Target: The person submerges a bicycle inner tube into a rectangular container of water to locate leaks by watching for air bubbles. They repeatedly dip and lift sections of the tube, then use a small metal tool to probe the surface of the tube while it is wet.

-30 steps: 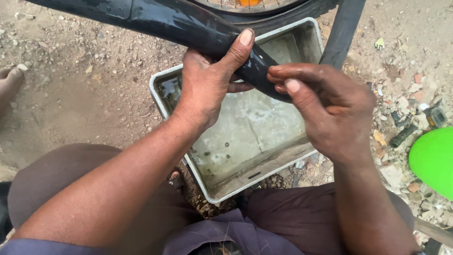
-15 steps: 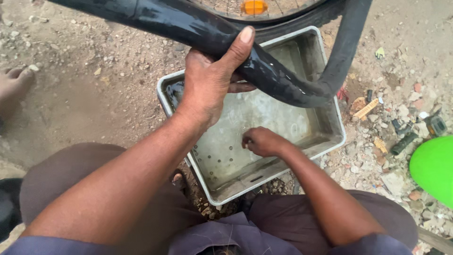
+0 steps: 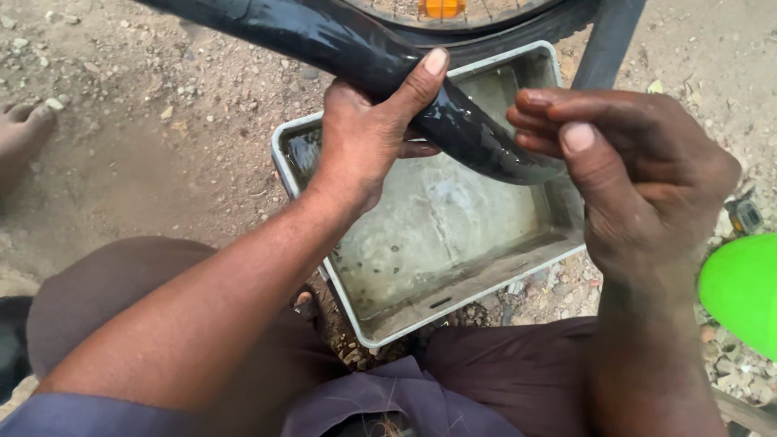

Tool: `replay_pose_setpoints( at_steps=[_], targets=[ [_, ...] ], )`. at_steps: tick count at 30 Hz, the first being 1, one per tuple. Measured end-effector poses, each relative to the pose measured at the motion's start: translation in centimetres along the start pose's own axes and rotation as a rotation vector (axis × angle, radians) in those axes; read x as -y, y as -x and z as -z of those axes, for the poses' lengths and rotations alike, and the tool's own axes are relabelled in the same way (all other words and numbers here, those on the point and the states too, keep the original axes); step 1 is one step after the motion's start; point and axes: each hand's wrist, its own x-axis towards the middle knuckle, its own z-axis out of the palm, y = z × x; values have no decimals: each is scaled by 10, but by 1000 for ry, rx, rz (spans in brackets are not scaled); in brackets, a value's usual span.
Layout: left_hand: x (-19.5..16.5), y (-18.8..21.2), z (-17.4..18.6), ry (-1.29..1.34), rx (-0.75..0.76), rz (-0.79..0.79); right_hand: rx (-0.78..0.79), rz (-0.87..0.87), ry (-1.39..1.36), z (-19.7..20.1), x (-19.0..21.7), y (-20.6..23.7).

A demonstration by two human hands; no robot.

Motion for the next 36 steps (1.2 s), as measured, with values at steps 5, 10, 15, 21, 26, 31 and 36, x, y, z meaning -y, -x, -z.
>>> replay_pose_setpoints(
  at_steps=[5, 10, 15, 21, 26, 31, 36],
  targets=[
    [-1, 1, -2, -4, 7, 22, 105, 15, 246, -14, 1, 3],
    [-1, 0, 0, -43, -14, 31, 6, 42, 58, -8, 1, 9],
    [1, 1, -1, -53, -10, 11, 73, -4, 73, -22, 2, 2],
    [1, 0, 1, -83, -12, -6, 11, 42, 84, -18, 9, 4],
    [-1, 0, 0, -92, -4, -3, 171, 155, 601, -24, -18, 22],
    [-8, -3, 3, -47, -33, -54, 166, 282, 872, -27, -27, 40],
    [-13, -4, 5, -56, -42, -41, 106, 345, 1054, -42, -46, 53]
  ],
)
